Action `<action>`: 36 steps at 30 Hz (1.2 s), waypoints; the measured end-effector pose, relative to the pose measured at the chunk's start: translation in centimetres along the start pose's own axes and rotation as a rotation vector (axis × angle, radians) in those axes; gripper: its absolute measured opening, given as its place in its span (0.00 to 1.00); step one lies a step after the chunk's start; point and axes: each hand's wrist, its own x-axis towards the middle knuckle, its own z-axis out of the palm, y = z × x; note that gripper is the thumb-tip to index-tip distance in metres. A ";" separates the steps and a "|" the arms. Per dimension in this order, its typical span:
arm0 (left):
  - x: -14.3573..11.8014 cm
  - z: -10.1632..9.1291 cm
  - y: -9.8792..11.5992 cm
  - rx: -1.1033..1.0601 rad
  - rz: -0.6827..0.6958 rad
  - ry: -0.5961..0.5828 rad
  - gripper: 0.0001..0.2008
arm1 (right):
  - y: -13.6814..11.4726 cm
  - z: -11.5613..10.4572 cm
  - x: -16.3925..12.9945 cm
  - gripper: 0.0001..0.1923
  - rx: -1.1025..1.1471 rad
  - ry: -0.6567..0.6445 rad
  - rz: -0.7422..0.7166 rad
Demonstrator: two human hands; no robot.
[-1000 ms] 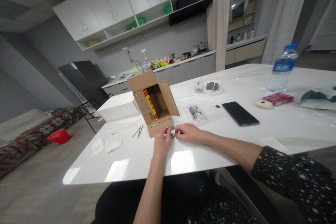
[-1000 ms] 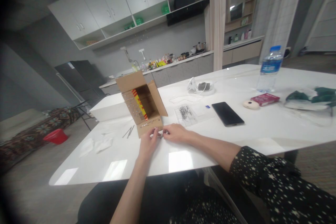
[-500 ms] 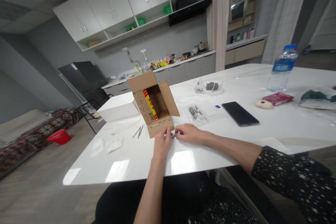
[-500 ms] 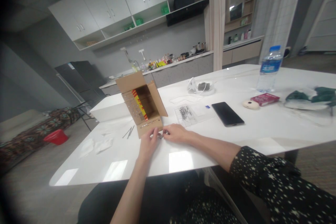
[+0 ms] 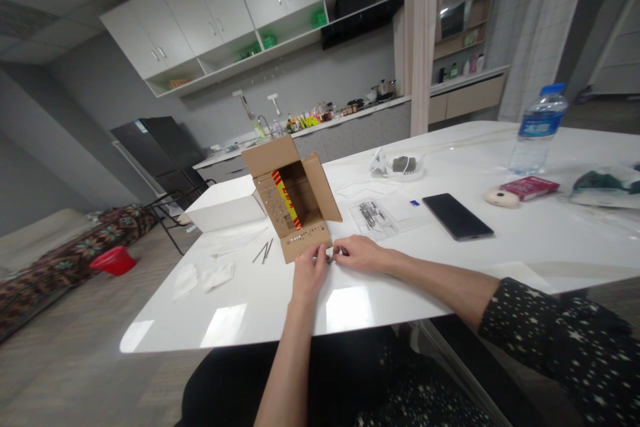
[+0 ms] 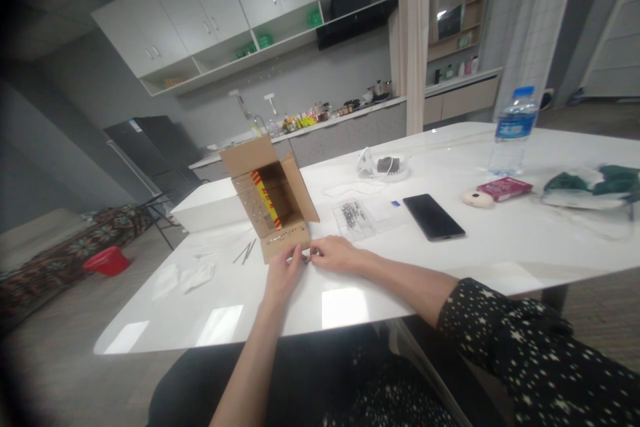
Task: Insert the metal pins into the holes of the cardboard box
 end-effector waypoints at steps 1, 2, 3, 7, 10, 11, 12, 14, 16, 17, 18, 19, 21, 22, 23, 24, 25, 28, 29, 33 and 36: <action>0.0 0.0 0.0 -0.004 -0.004 -0.003 0.16 | 0.0 0.0 0.0 0.12 0.000 -0.001 0.000; 0.0 0.0 0.0 -0.008 -0.008 -0.006 0.16 | 0.0 0.0 0.0 0.12 0.001 0.002 0.000; 0.0 0.0 -0.1 -0.013 -0.010 -0.008 0.16 | -0.1 -0.1 0.0 0.12 0.002 0.004 -0.001; 0.0 0.1 -0.2 -0.035 -0.030 -0.007 0.15 | -0.1 -0.1 -0.1 0.13 0.003 0.012 0.001; 0.0 0.1 -0.3 -0.064 -0.042 -0.019 0.16 | -0.1 0.0 -0.1 0.13 0.001 0.014 0.005; -0.1 0.1 -0.3 -0.072 -0.043 -0.024 0.16 | -0.1 0.0 -0.1 0.13 0.002 0.015 0.006; -0.1 0.1 -0.3 -0.079 -0.045 -0.026 0.16 | -0.1 0.0 -0.1 0.13 0.003 0.016 0.009; -0.1 0.1 -0.3 -0.085 -0.052 -0.025 0.16 | -0.1 0.0 -0.1 0.13 0.004 0.016 0.012; -0.1 0.1 -0.3 -0.084 -0.064 -0.033 0.16 | -0.1 -0.1 -0.1 0.13 0.004 0.011 0.012; -0.1 0.0 -0.2 -0.085 -0.071 -0.041 0.16 | -0.1 -0.1 -0.1 0.13 0.005 0.011 0.010; -0.1 0.0 -0.2 -0.085 -0.076 -0.047 0.15 | -0.1 -0.1 -0.2 0.12 0.006 0.009 0.008; -0.1 0.0 -0.1 -0.083 -0.080 -0.051 0.15 | -0.2 -0.2 -0.2 0.12 0.008 0.007 0.009; -0.1 -0.1 0.0 -0.078 -0.079 -0.053 0.15 | -0.2 -0.2 -0.2 0.12 0.010 0.005 0.015; -0.1 -0.1 0.0 -0.075 -0.077 -0.051 0.15 | -0.2 -0.2 -0.2 0.12 0.009 0.003 0.019; -0.1 -0.1 0.0 -0.073 -0.074 -0.047 0.15 | -0.2 -0.2 -0.2 0.12 0.007 0.000 0.023; -0.1 -0.1 0.0 -0.072 -0.071 -0.044 0.14 | -0.2 -0.2 -0.2 0.12 0.004 -0.001 0.025; -0.1 -0.1 0.0 -0.071 -0.067 -0.040 0.14 | -0.2 -0.2 -0.2 0.12 0.002 -0.002 0.027; -0.1 0.0 0.0 -0.073 -0.065 -0.038 0.14 | -0.1 -0.1 -0.1 0.12 0.005 -0.002 0.024; -0.1 0.0 0.0 -0.073 -0.068 -0.041 0.14 | -0.1 -0.1 -0.1 0.12 0.009 -0.001 0.022; -0.1 0.0 -0.1 -0.079 -0.076 -0.046 0.14 | 0.0 -0.1 -0.1 0.12 0.014 0.009 0.017; -0.2 0.1 -0.2 -0.078 -0.066 -0.041 0.14 | -0.1 -0.1 -0.2 0.12 0.003 0.008 0.021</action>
